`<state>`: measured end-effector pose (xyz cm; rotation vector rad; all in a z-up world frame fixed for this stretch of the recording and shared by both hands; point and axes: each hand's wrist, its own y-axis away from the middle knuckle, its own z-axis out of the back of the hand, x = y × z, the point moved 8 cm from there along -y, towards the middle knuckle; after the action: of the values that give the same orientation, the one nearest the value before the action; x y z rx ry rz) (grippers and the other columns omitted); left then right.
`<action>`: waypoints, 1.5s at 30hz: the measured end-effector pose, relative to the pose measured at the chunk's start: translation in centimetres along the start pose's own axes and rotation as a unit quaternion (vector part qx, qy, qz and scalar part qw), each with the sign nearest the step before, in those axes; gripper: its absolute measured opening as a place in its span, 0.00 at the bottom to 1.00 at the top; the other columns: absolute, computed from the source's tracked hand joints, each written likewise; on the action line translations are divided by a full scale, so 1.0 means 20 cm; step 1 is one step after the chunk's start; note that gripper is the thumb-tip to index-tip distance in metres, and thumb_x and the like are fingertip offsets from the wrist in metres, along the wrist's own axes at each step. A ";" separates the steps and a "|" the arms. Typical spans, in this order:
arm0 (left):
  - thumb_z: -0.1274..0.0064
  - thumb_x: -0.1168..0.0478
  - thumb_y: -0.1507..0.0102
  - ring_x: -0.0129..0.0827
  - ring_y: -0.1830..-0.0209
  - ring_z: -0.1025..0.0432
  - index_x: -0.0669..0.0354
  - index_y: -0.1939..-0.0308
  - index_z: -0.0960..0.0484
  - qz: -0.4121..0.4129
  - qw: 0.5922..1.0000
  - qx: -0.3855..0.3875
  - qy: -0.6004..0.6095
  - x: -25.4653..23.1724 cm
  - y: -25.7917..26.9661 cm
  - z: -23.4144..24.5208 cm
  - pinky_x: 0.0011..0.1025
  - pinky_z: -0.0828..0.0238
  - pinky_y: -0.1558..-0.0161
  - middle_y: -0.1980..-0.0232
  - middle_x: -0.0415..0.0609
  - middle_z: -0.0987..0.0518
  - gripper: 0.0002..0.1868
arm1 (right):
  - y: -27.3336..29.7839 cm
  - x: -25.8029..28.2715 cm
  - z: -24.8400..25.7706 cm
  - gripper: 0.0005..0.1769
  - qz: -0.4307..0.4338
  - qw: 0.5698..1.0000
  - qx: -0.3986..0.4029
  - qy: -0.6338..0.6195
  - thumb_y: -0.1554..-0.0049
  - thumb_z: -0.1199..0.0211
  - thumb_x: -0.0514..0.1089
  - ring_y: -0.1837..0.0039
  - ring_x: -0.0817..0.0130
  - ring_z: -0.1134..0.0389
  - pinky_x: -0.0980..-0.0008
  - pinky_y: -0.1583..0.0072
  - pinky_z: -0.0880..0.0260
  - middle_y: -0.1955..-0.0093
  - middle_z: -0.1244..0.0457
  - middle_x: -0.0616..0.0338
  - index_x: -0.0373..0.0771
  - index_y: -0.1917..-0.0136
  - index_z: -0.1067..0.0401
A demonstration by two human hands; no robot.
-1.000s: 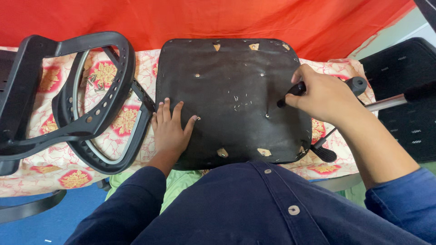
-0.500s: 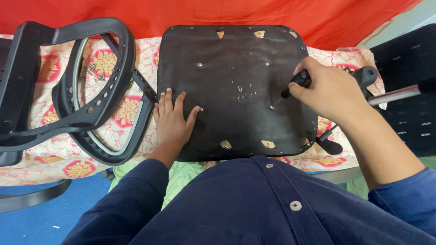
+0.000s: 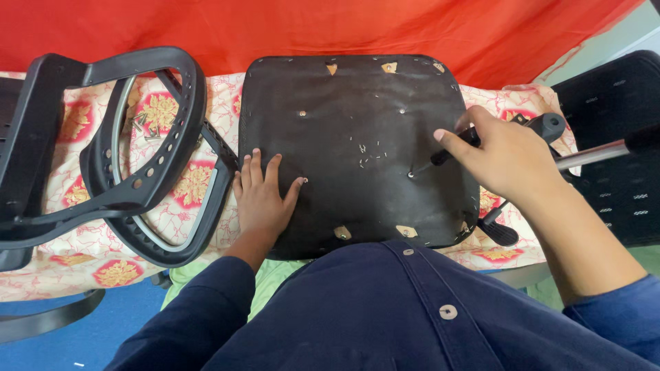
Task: The person uses a screwdriver to remove screws from a black plastic chair frame and then from the underside of a chair seat. The removed screws are placed on the seat surface.
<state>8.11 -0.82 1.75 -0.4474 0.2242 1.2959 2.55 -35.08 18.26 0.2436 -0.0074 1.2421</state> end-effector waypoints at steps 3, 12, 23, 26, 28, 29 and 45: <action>0.49 0.35 0.37 0.52 0.21 0.51 0.54 0.31 0.30 -0.043 0.999 0.014 -0.027 -0.05 0.00 0.01 0.57 0.62 0.27 0.24 0.61 0.41 0.38 | 0.00 0.01 0.00 0.22 0.002 1.000 0.016 0.001 0.36 0.45 0.64 0.54 0.48 0.28 0.52 0.48 0.31 0.65 0.31 0.46 0.46 0.46 0.25; 0.49 0.36 0.38 0.44 0.22 0.49 0.54 0.30 0.32 -0.174 0.979 0.105 0.017 -0.27 0.10 -0.09 0.57 0.63 0.26 0.25 0.53 0.37 0.39 | -0.01 0.08 0.05 0.22 0.045 0.997 -0.056 -0.032 0.42 0.40 0.62 0.56 0.49 0.28 0.53 0.52 0.31 0.62 0.30 0.50 0.43 0.47 0.28; 0.49 0.38 0.37 0.48 0.24 0.46 0.63 0.30 0.33 -0.172 0.980 0.101 0.007 -0.31 0.12 -0.09 0.54 0.58 0.26 0.28 0.59 0.35 0.40 | 0.00 0.10 0.04 0.23 0.075 0.995 -0.050 -0.030 0.45 0.40 0.57 0.54 0.45 0.29 0.50 0.52 0.32 0.60 0.31 0.47 0.43 0.42 0.33; 0.49 0.39 0.36 0.50 0.25 0.44 0.65 0.32 0.31 -0.167 0.980 0.107 0.019 -0.33 0.14 -0.10 0.52 0.55 0.26 0.30 0.61 0.34 0.39 | -0.01 0.05 0.02 0.19 0.030 0.999 -0.008 -0.014 0.39 0.44 0.58 0.52 0.45 0.28 0.50 0.48 0.32 0.60 0.30 0.46 0.47 0.42 0.31; 0.47 0.40 0.37 0.52 0.26 0.42 0.64 0.33 0.29 -0.173 0.980 0.089 0.027 -0.34 0.16 -0.08 0.51 0.53 0.27 0.31 0.61 0.32 0.38 | -0.02 0.03 0.01 0.18 0.010 1.000 0.015 -0.001 0.37 0.46 0.61 0.51 0.46 0.28 0.51 0.46 0.32 0.61 0.30 0.46 0.50 0.42 0.30; 0.47 0.40 0.37 0.52 0.26 0.42 0.64 0.33 0.28 -0.179 0.980 0.080 0.030 -0.35 0.16 -0.07 0.51 0.52 0.27 0.31 0.61 0.32 0.37 | -0.03 0.04 0.01 0.18 0.017 1.000 0.013 0.005 0.37 0.46 0.61 0.51 0.47 0.27 0.51 0.46 0.31 0.60 0.30 0.47 0.51 0.42 0.29; 0.45 0.43 0.37 0.46 0.41 0.32 0.63 0.43 0.20 -0.206 0.977 0.050 0.033 -0.38 0.09 -0.03 0.46 0.42 0.36 0.46 0.54 0.24 0.29 | 0.02 0.10 0.08 0.21 0.064 0.997 -0.028 -0.038 0.44 0.41 0.61 0.55 0.50 0.28 0.52 0.51 0.32 0.61 0.30 0.53 0.44 0.47 0.29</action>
<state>4.38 -7.34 4.00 -0.4253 0.2369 0.8608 2.97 -33.46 20.11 0.2438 -0.1252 1.3582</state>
